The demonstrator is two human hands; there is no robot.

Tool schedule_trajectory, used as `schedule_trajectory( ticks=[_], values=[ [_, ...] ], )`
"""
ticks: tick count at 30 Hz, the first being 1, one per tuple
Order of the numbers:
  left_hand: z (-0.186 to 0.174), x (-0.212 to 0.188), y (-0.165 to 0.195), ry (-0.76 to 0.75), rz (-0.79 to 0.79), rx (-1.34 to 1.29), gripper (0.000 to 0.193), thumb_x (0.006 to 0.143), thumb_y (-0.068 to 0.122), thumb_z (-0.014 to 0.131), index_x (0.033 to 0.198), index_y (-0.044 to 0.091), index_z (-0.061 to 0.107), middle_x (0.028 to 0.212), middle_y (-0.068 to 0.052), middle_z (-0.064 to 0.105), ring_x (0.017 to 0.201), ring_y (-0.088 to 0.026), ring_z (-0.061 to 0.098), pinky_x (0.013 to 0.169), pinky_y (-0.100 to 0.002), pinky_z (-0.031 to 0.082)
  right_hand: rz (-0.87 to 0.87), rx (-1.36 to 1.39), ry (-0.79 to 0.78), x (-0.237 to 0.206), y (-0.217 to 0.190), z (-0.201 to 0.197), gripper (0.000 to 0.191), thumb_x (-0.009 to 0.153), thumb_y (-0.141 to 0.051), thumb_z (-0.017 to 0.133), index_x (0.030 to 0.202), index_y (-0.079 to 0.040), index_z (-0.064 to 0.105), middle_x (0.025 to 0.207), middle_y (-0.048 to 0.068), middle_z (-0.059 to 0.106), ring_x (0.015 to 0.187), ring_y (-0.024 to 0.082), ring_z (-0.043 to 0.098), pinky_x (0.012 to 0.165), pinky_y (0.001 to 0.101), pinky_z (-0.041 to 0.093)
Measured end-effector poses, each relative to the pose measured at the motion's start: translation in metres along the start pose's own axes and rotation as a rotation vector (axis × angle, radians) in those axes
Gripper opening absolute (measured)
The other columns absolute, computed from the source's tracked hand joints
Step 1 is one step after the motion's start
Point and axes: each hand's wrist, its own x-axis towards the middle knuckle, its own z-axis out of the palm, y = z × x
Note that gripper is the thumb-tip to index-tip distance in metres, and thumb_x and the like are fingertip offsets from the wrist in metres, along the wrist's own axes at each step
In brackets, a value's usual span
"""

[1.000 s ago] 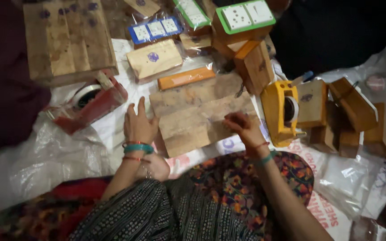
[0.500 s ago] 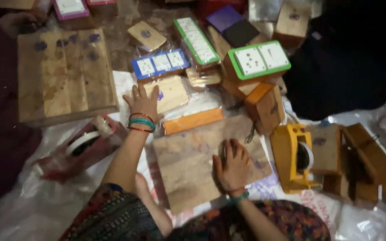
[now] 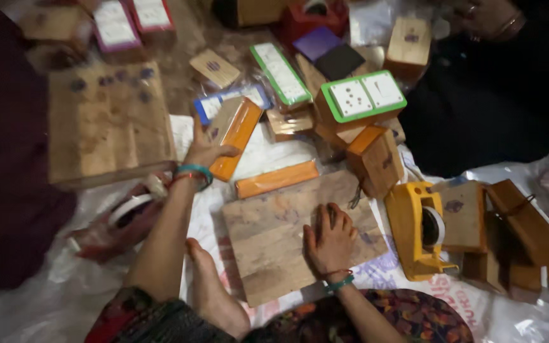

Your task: The person sits on the floor and wraps small electrical switches in clear plastic bags. They use a tape dispenser to seal the bags and place the finished packages on a wooden board. Another person works nearby, also packaging switches.

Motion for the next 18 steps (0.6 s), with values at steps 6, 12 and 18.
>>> schedule_trajectory(
  ticks=[6, 12, 18],
  values=[
    [0.001, -0.093, -0.035, -0.445, -0.328, -1.127, 0.065, 0.086, 0.027, 0.08, 0.141, 0.003, 0.056, 0.127, -0.013, 0.066, 0.114, -0.027, 0.065, 0.097, -0.042, 0.054, 0.017, 0.021, 0.03, 0.002, 0.013, 0.021, 0.058, 0.084, -0.038, 0.068, 0.134, -0.011, 0.059, 0.141, 0.012, 0.054, 0.13, 0.036, 0.045, 0.102, 0.0544, 0.037],
    [0.063, -0.195, -0.022, -0.355, -0.1, -1.528, 0.063, 0.081, 0.028, 0.08, 0.135, 0.001, 0.06, 0.128, -0.015, 0.068, 0.115, -0.03, 0.065, 0.102, -0.043, 0.052, -0.034, 0.303, 0.055, 0.013, 0.047, 0.043, 0.054, 0.085, -0.031, 0.065, 0.134, -0.009, 0.059, 0.139, 0.013, 0.057, 0.126, 0.034, 0.052, 0.102, 0.0477, 0.044],
    [0.101, -0.241, 0.014, -0.413, -0.257, -1.302, 0.086, 0.076, 0.024, 0.089, 0.148, -0.004, 0.05, 0.133, -0.014, 0.061, 0.121, -0.029, 0.058, 0.106, -0.042, 0.048, -0.011, 0.87, -0.094, -0.041, 0.07, 0.008, 0.041, 0.114, -0.032, 0.038, 0.14, -0.006, 0.056, 0.136, 0.012, 0.063, 0.125, 0.027, 0.06, 0.109, 0.0365, 0.046]
  ],
)
